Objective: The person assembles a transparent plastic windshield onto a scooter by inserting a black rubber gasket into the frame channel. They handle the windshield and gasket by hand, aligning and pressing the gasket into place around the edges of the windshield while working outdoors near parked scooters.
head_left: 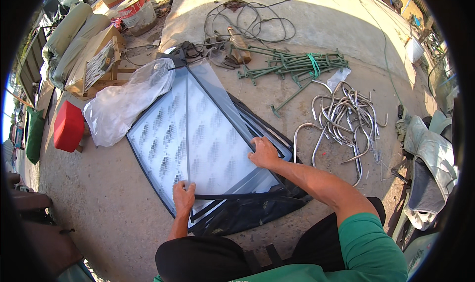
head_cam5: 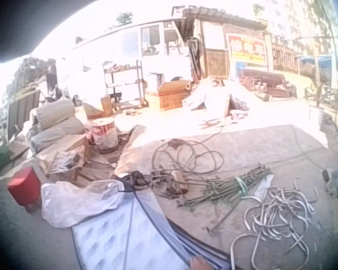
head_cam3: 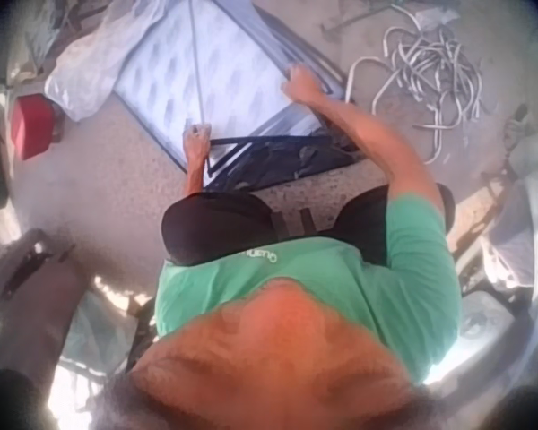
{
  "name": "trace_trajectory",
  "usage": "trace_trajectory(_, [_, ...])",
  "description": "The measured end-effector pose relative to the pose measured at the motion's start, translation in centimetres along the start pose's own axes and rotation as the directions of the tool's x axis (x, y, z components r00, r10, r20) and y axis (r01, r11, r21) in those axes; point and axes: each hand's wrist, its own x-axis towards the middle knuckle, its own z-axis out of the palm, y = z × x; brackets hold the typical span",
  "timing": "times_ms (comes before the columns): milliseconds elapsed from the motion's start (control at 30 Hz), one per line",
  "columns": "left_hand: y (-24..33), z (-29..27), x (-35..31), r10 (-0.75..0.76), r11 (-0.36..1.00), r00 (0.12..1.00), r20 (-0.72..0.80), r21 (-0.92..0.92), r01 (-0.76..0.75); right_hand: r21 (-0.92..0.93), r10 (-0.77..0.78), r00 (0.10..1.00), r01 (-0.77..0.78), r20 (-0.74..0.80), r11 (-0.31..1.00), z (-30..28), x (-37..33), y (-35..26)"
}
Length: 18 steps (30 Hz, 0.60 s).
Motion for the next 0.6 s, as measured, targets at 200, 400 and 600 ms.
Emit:
trace_trajectory(200, [-1.5,0.6,1.4,-0.061,0.992,0.997,0.044,-0.111,0.066,0.339,0.151,0.984,-0.176,0.097,0.924,-1.0,2.0,0.4])
trace_trajectory(400, [-1.0,0.3,1.5,-0.125,0.978,0.986,0.108,-0.154,0.141,0.464,-0.148,0.917,-0.045,0.37,0.885,-1.5,1.9,-2.9])
trace_trajectory(600, [-1.9,0.2,3.3,-0.17,0.905,0.975,0.144,-0.368,0.212,0.596,-0.368,0.84,0.067,0.398,0.8,-4.5,0.1,-5.5])
